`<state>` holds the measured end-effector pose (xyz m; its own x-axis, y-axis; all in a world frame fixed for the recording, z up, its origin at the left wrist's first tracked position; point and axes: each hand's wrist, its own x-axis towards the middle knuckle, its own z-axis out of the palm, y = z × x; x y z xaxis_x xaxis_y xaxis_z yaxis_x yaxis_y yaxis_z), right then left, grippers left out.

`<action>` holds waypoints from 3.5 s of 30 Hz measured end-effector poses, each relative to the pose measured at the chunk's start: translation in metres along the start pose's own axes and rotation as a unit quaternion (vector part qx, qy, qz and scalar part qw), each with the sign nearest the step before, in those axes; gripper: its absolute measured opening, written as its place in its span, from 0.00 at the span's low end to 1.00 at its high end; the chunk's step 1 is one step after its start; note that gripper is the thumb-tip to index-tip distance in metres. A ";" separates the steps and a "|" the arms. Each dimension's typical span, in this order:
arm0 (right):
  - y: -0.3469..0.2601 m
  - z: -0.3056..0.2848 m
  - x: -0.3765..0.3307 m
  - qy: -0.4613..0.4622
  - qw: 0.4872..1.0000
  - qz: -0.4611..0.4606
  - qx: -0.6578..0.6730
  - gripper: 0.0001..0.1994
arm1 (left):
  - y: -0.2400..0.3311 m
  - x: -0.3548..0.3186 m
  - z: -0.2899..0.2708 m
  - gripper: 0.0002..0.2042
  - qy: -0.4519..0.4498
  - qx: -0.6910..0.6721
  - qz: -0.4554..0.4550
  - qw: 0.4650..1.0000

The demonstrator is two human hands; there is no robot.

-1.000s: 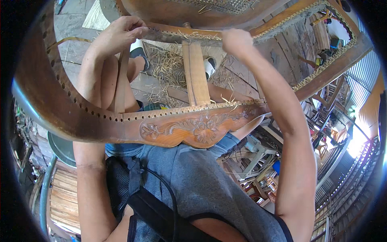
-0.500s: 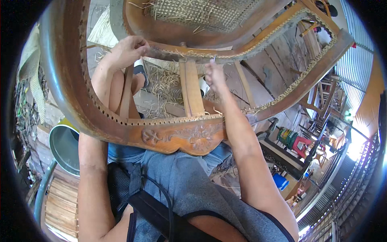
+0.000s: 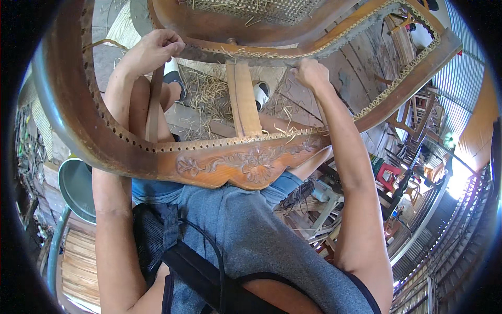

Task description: Weaving and securing decorative trim to the seat of a wooden chair.

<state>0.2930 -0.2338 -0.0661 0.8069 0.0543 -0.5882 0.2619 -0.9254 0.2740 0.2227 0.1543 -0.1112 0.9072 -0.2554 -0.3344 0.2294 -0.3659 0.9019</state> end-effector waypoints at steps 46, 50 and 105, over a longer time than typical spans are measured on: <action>-0.005 0.060 0.028 0.074 0.962 0.026 0.262 0.21 | 0.006 -0.005 0.000 0.13 0.007 0.021 -0.015 1.000; -0.017 0.098 0.034 -0.162 0.437 0.118 0.877 0.20 | 0.009 -0.004 0.007 0.12 -0.001 0.017 -0.015 1.000; -0.027 0.113 0.009 0.232 0.911 0.119 0.319 0.18 | 0.009 0.003 0.006 0.10 0.005 0.044 0.003 0.999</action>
<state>0.2334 -0.2509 -0.1652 0.9763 -0.1610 -0.1448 -0.1917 -0.9536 -0.2324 0.2251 0.1446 -0.1055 0.9121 -0.2491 -0.3256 0.1924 -0.4412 0.8765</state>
